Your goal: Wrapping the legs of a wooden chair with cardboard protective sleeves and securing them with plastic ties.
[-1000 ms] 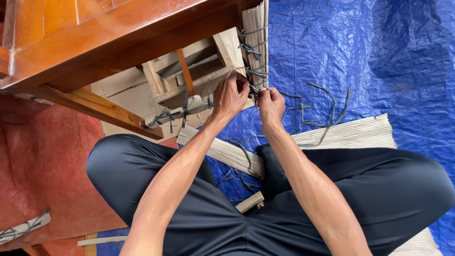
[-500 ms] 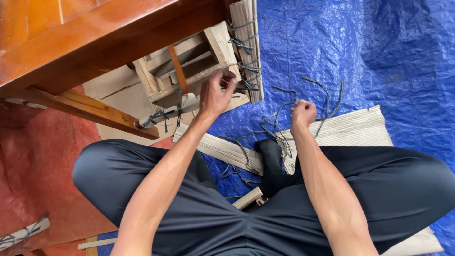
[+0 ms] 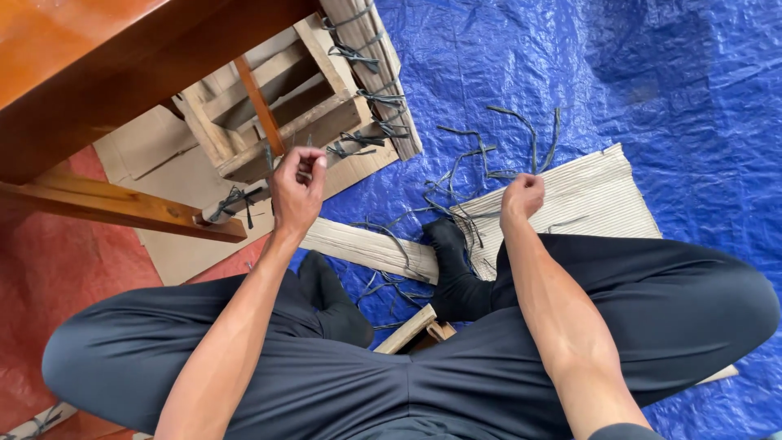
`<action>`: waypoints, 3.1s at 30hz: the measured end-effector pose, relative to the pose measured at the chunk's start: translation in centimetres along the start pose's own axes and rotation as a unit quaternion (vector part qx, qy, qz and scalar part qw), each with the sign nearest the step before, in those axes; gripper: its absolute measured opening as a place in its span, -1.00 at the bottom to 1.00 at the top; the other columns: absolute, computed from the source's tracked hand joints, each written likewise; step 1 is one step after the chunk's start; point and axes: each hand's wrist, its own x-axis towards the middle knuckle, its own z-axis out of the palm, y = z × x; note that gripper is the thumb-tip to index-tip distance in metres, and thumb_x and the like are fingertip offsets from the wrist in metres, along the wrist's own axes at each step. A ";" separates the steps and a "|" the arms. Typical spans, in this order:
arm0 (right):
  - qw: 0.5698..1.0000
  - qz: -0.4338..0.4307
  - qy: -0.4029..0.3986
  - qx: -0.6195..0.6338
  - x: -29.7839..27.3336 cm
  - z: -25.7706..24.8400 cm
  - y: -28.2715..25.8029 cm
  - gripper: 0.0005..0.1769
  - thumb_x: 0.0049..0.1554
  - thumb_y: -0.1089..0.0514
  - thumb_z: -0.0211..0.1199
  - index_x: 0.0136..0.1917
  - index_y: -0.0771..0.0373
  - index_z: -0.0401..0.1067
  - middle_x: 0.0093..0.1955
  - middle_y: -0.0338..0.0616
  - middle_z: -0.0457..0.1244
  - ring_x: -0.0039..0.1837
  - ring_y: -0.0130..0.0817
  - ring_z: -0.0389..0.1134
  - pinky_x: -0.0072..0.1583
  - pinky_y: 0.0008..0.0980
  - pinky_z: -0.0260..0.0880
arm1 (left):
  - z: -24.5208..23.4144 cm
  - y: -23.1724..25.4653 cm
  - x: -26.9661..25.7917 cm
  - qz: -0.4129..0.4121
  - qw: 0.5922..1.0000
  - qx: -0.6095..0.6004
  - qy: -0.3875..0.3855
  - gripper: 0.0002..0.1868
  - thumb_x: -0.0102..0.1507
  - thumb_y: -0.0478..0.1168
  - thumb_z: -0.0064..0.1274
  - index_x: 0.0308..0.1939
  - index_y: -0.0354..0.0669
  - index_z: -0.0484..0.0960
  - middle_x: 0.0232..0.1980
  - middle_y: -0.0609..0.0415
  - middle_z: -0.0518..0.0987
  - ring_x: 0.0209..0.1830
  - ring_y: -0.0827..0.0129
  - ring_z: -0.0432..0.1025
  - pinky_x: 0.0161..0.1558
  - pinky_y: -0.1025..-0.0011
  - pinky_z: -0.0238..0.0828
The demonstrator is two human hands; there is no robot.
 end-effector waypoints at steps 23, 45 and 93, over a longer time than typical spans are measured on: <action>0.979 -0.165 -0.085 -0.087 -3.7 0.4 1.2 -0.76 0.05 0.17 0.29 0.02 -0.01 0.48 0.19 -0.11 0.17 0.25 0.03 0.31 0.31 -0.05 0.34 | 2.5 0.4 -4.1 0.007 0.999 0.028 -0.044 -0.94 0.35 -0.32 0.11 -0.16 -0.22 0.67 -0.31 -0.04 0.57 -0.42 0.23 0.54 -0.50 0.45 0.45; 0.894 0.223 -0.232 0.310 -6.1 -4.3 -6.3 -0.63 0.23 0.29 0.19 0.29 0.43 0.37 -0.09 -0.13 0.30 -0.30 -0.59 0.37 -0.29 -0.66 0.57 | 2.6 0.1 -4.6 -0.013 0.997 0.036 -0.070 -0.93 0.35 -0.32 0.10 -0.15 -0.21 0.67 -0.30 -0.06 0.56 -0.40 0.19 0.56 -0.50 0.43 0.47; 0.736 -0.407 -0.531 -0.104 -8.7 2.6 -25.8 -0.78 0.21 -0.07 0.17 -0.02 0.01 0.55 -0.09 -0.12 0.41 0.13 0.12 0.43 0.17 0.13 0.41 | 15.1 -11.7 3.6 0.028 0.992 0.120 -0.024 -0.70 0.15 -0.37 0.09 -0.11 0.11 0.49 -0.22 0.16 0.58 -0.06 0.11 0.58 0.05 0.23 0.53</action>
